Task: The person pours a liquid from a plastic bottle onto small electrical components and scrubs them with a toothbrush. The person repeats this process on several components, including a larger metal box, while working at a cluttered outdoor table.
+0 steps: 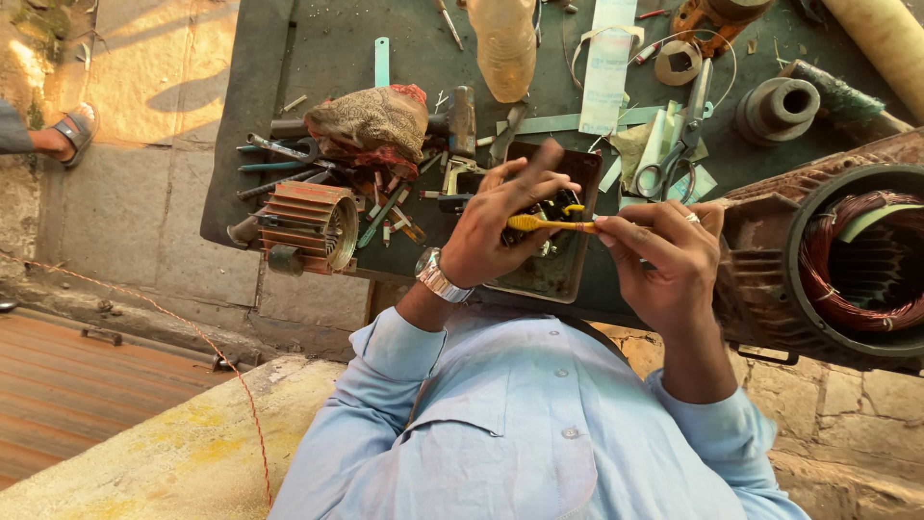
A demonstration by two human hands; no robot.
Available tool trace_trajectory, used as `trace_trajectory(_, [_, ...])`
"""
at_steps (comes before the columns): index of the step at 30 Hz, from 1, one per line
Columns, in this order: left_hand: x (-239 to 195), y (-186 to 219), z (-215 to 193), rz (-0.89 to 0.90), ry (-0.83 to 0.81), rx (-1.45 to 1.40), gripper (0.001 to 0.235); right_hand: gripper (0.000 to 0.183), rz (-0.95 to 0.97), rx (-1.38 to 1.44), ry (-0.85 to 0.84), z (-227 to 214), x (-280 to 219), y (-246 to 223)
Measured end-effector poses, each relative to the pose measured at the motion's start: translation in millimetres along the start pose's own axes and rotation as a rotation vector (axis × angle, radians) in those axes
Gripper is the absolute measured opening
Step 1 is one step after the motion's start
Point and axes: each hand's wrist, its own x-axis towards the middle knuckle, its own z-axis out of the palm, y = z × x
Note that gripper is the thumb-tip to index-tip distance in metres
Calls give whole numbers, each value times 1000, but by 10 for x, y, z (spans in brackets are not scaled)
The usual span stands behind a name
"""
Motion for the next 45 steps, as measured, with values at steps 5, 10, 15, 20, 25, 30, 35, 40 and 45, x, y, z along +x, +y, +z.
trace_trajectory(5, [41,32,-14,-27,51,-13,95,11,20,2,31,91,-1,3])
trace_trajectory(10, [41,62,-69,5,59,7,93,9,69,59,6,54,-43,28])
trace_trajectory(15, [-49,-10,-213,-62,229,94,67,10,122,20,53,-54,-175,244])
trace_trajectory(20, [-322,-245,-515,-281,637,-441,74,27,439,501,67,172,-363,343])
trace_trajectory(25, [-741,-335,-624,-333,721,-398,63,16,457,432,-76,484,-236,169])
trace_trajectory(30, [-968,-233,-735,-409,810,-265,60,15,470,464,-295,900,186,-65])
trace_trajectory(35, [-1123,16,-1010,-265,776,-288,60,38,100,258,-548,1458,890,-322])
trace_trajectory(40, [-1177,134,-1155,-247,765,-316,62,93,-59,-139,-783,2304,1564,-602])
trace_trajectory(45, [-1208,119,-1290,-202,752,-354,60,101,-141,-394,-809,2770,1620,-479])
